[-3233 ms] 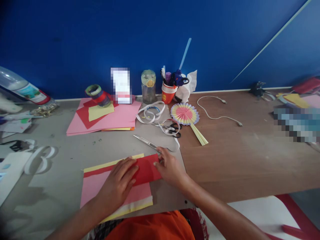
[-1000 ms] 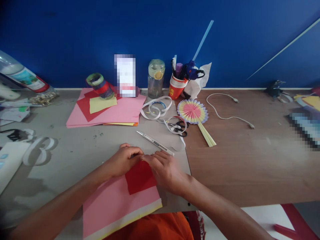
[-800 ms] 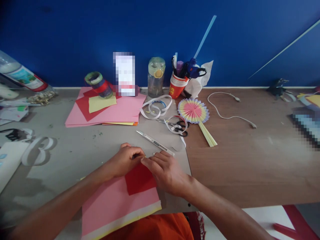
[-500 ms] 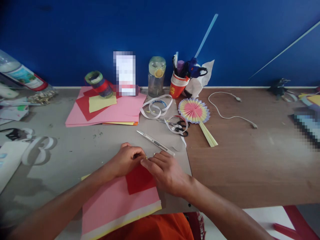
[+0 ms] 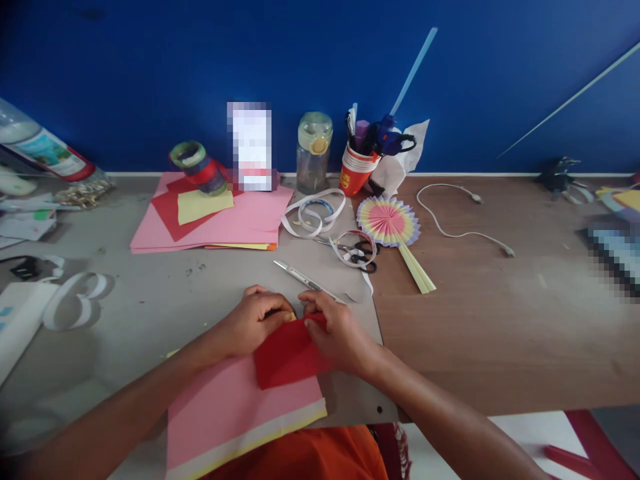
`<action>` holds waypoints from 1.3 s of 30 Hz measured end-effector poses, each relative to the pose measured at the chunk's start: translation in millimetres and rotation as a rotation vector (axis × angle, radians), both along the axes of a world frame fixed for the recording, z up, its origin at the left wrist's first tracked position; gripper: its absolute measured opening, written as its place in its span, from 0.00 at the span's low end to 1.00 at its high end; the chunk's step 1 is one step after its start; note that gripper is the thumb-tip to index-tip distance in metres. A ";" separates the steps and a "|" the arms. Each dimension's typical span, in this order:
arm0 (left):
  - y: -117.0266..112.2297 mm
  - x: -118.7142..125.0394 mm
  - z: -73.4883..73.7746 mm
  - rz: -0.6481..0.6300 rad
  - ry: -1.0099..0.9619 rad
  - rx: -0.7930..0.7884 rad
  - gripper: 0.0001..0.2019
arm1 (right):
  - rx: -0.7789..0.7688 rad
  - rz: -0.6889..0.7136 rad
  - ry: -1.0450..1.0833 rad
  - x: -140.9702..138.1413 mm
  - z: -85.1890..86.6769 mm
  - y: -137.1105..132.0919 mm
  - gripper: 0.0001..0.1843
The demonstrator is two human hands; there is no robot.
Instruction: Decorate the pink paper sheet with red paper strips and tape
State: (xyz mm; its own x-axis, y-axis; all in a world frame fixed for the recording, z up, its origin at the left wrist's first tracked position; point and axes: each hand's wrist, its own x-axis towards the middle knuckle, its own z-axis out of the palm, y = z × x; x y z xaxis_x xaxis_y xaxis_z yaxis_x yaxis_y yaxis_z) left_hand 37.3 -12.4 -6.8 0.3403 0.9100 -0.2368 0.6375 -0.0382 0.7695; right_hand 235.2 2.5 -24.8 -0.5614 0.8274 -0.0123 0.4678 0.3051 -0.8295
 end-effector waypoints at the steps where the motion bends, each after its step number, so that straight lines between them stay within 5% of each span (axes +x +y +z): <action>1: 0.0 -0.3 0.8 -0.001 -0.007 -0.003 0.11 | -0.038 -0.018 -0.004 -0.1 -0.6 0.9 0.21; 13: -1.6 0.0 4.4 -0.090 0.120 0.003 0.07 | -0.124 -0.091 0.006 -4.0 -1.1 1.9 0.21; 23: -33.8 -11.5 -5.8 0.070 0.217 0.549 0.19 | -0.039 -0.148 -0.133 -6.8 -0.5 1.8 0.19; 30: -75.1 -34.1 -13.4 -0.155 0.301 0.619 0.13 | -0.018 -0.115 -0.181 -7.6 7.3 -1.6 0.20; 36: -87.6 -33.3 -18.4 -0.225 0.408 0.588 0.37 | -0.230 -0.170 -0.045 -4.9 12.1 3.5 0.21; 39: -88.6 -25.9 -21.2 -0.183 0.429 0.636 0.36 | -0.415 -0.203 0.047 -7.3 6.1 8.3 0.23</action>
State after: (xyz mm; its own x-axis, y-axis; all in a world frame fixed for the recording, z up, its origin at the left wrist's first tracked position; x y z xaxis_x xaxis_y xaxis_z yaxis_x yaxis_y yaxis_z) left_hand 11.4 -101.0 -28.0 0.4946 0.8531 0.1662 0.8149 -0.5217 0.2526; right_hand 227.9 10.9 -18.7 -0.3961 0.8512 -0.3444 0.4429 -0.1515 -0.8837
